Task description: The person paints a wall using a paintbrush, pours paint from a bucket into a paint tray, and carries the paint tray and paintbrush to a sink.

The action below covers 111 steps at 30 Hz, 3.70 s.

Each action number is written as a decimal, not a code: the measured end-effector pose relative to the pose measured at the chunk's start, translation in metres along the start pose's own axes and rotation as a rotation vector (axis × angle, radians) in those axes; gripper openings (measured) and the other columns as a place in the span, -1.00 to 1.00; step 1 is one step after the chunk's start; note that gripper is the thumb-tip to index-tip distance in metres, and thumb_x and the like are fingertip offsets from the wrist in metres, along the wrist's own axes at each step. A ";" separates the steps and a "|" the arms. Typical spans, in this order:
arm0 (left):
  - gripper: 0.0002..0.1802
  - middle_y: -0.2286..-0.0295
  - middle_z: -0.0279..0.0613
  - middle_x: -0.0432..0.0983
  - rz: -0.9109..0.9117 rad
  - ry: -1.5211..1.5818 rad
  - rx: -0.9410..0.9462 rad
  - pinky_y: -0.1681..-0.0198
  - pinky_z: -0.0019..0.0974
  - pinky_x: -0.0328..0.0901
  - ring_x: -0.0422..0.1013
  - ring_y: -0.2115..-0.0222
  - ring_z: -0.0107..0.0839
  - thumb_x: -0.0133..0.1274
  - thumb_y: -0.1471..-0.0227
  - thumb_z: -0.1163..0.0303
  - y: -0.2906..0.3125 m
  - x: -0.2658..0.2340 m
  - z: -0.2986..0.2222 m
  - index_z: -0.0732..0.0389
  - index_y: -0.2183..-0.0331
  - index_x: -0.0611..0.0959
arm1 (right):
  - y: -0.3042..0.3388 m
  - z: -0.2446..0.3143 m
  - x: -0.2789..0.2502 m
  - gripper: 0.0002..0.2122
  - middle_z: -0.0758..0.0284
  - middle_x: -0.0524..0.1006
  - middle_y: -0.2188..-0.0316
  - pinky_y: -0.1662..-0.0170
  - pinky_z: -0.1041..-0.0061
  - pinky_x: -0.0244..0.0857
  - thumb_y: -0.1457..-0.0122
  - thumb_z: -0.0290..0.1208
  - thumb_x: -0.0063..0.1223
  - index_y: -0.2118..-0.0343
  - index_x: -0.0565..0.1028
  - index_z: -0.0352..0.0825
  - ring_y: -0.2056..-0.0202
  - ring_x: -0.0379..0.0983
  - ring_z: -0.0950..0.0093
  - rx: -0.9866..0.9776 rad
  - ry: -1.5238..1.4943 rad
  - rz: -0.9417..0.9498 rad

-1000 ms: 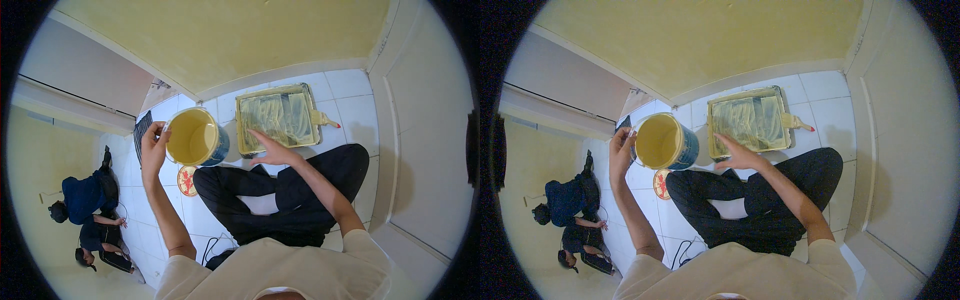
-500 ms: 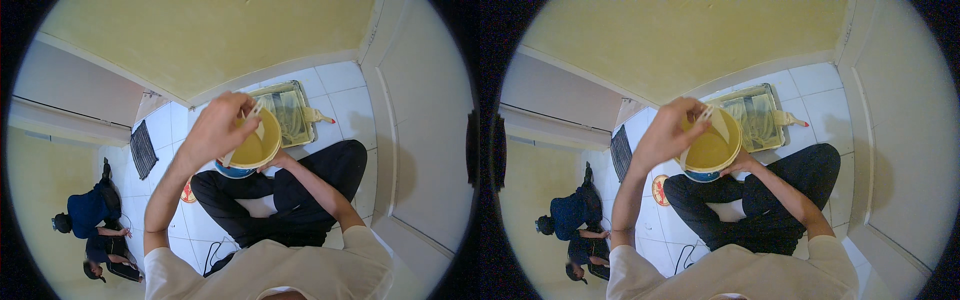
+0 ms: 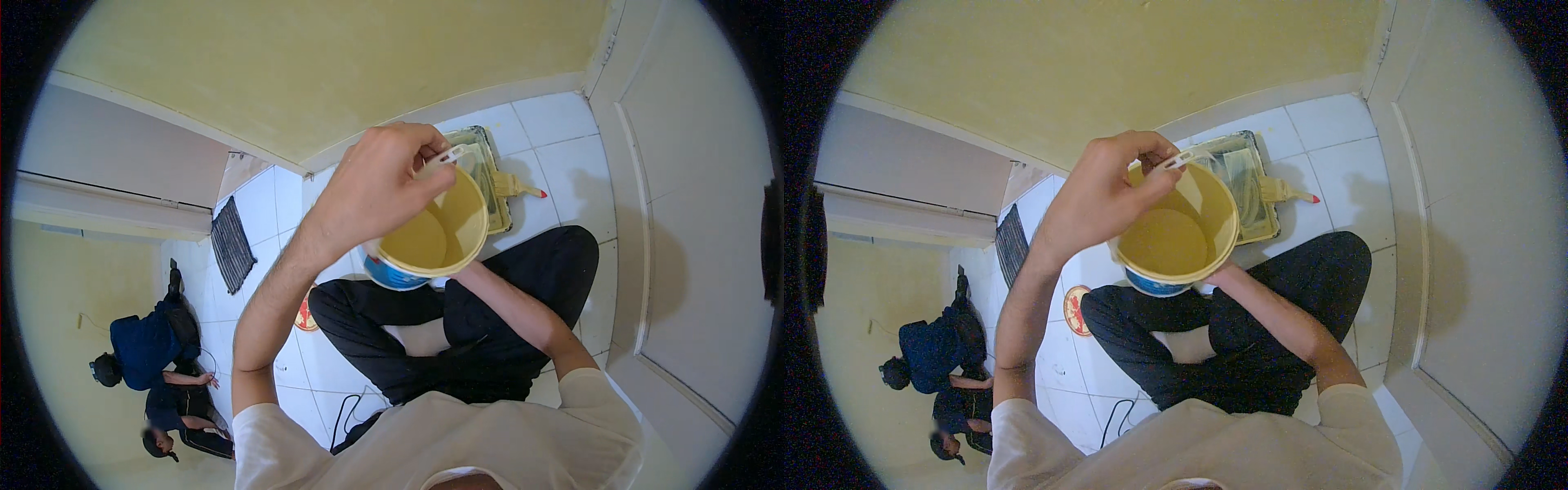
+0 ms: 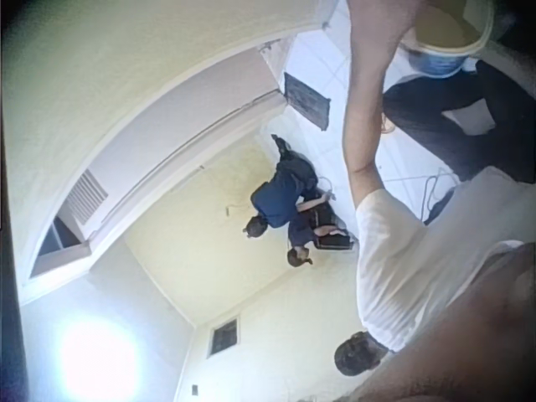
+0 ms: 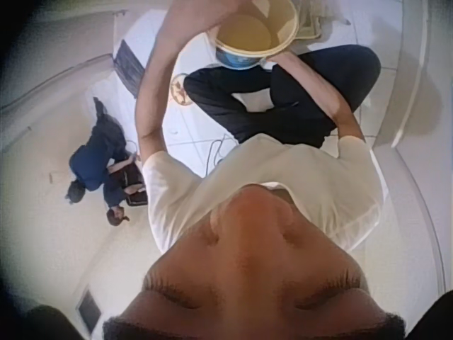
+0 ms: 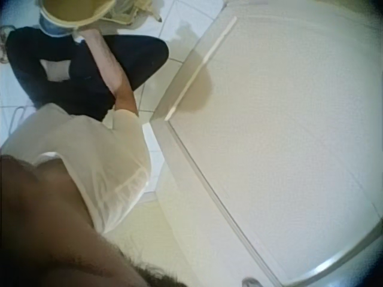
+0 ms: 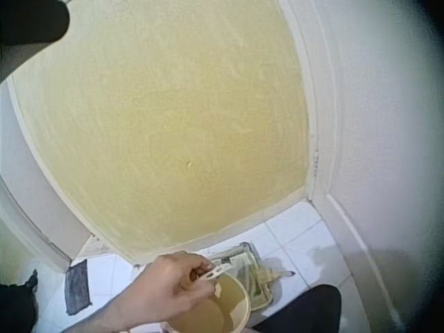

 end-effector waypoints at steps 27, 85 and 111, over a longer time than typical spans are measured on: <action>-0.52 0.12 -0.20 0.45 -0.215 0.642 -0.377 -0.11 -0.28 0.14 0.30 0.02 -0.42 -0.02 -0.17 0.21 0.082 0.060 0.175 0.22 -0.07 0.41 | -0.004 0.004 -0.014 -0.43 0.24 0.33 -0.12 -0.17 0.29 0.19 -0.18 -0.02 -0.04 -0.18 0.24 -0.24 -0.10 0.29 0.36 -0.337 0.508 0.030; -0.34 -0.06 0.01 0.33 -0.577 0.757 -0.689 -0.19 -0.23 0.04 0.24 -0.08 -0.28 -0.27 -0.26 0.00 0.186 0.095 0.200 0.37 -0.13 0.33 | 0.014 -0.013 -0.010 -0.26 0.36 0.46 0.05 -0.09 0.34 0.26 0.24 -0.18 0.49 -0.04 0.36 -0.29 -0.03 0.33 0.48 0.120 1.138 0.192; 0.39 -0.13 0.12 0.20 -0.570 1.535 -0.635 0.06 0.19 0.35 0.27 -0.06 0.10 0.10 0.47 -0.56 0.203 0.160 0.224 0.18 -0.23 0.10 | 0.003 -0.002 -0.029 -0.16 0.40 0.33 -0.13 -0.17 0.17 0.18 0.24 -0.36 0.47 -0.18 0.23 -0.19 -0.18 0.20 0.39 0.023 0.359 0.350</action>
Point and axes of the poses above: each hand's wrist, its own y-axis away from the middle knuckle, its own x-axis out of the palm, z = x × y, the point moved 1 cm from there along -y, towards the middle knuckle
